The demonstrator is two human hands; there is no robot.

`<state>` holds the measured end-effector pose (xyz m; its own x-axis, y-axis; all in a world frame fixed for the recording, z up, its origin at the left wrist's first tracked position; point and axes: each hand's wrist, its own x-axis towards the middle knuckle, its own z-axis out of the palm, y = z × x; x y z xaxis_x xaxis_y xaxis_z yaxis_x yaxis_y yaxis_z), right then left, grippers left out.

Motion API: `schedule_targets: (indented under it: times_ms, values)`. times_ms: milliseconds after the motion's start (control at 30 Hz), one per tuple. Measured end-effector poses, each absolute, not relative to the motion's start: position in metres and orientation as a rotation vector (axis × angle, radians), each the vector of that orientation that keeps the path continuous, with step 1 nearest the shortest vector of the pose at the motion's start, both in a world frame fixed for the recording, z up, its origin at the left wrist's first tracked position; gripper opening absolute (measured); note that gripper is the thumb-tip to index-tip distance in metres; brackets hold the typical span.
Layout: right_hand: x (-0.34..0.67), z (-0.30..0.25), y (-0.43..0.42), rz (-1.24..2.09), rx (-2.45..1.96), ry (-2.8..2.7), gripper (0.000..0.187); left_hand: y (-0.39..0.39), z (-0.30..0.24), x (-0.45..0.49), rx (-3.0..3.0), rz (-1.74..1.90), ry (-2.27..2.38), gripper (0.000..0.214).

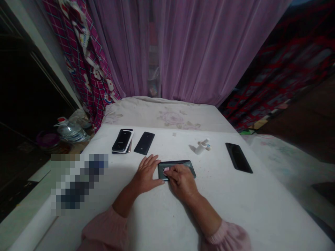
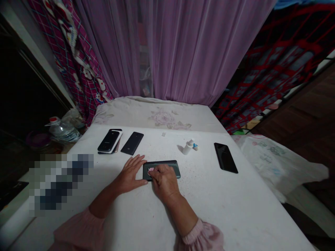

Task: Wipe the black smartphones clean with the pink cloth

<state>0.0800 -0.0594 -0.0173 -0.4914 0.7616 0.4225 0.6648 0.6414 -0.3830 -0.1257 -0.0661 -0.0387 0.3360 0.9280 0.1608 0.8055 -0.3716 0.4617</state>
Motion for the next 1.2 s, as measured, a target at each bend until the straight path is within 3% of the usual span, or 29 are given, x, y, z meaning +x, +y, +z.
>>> schedule_targets:
  times_ms: [267,600,967,1200]
  values:
    - [0.062,-0.016,-0.035,0.207,-1.316,-2.275,0.019,-0.066,-0.036,-0.125,2.293,0.547,1.548,0.076]
    - [0.073,-0.018,-0.066,0.254,-1.044,-2.298,0.019,-0.067,-0.029,-0.121,2.243,0.455,1.584,0.074]
    - [0.071,-0.019,-0.040,0.205,-1.261,-2.236,0.018,-0.066,-0.031,-0.124,2.259,0.469,1.554,0.076]
    - [0.054,-0.017,-0.049,0.225,-1.169,-2.292,0.019,-0.066,-0.032,-0.122,2.280,0.465,1.573,0.073]
